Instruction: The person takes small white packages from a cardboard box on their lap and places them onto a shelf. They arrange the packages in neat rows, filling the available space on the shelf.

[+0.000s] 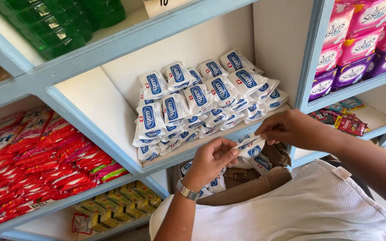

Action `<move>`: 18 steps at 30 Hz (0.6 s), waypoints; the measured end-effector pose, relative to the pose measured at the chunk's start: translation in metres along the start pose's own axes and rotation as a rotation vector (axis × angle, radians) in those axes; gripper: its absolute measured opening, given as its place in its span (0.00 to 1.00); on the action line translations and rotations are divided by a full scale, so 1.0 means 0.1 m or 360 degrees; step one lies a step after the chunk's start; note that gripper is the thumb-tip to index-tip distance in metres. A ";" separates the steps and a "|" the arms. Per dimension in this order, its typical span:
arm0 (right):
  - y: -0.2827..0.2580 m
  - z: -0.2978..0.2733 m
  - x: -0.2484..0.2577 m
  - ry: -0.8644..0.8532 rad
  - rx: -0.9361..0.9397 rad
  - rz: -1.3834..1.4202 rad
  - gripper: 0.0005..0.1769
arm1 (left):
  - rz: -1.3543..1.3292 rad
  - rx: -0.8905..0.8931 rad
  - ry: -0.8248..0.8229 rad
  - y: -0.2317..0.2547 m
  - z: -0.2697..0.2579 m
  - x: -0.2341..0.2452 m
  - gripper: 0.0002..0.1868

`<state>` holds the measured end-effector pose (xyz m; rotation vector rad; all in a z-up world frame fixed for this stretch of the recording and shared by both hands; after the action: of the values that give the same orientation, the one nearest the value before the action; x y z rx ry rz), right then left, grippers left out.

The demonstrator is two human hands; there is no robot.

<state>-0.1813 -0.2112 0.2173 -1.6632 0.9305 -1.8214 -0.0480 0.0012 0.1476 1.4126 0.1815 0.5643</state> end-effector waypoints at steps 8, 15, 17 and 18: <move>-0.60 -0.05 0.36 0.0554 0.0615 -0.0220 0.12 | 0.0478 -0.0713 0.0387 0.95 0.11 0.17 0.09; -0.55 0.50 0.30 0.0907 0.0927 -0.0429 0.09 | 0.0950 -0.0909 0.0800 0.98 0.40 0.44 0.07; -0.37 0.75 0.24 0.0913 0.0998 -0.0528 0.11 | 0.1127 -0.0877 0.0810 0.87 0.48 0.52 0.10; -0.30 0.88 0.21 0.0914 0.1057 -0.0620 0.14 | 0.1302 -0.0829 0.0814 0.81 0.53 0.57 0.12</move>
<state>-0.0947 -0.2211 0.2552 -0.9549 0.1234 -2.5703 0.0028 -0.0140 0.2467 0.7642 -0.1509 1.5284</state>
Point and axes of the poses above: each hand's wrist, its own z-axis towards the middle knuckle, its own x-axis out of the back of the hand, y = z × x, the point moved 3 cm from there along z, towards the middle knuckle
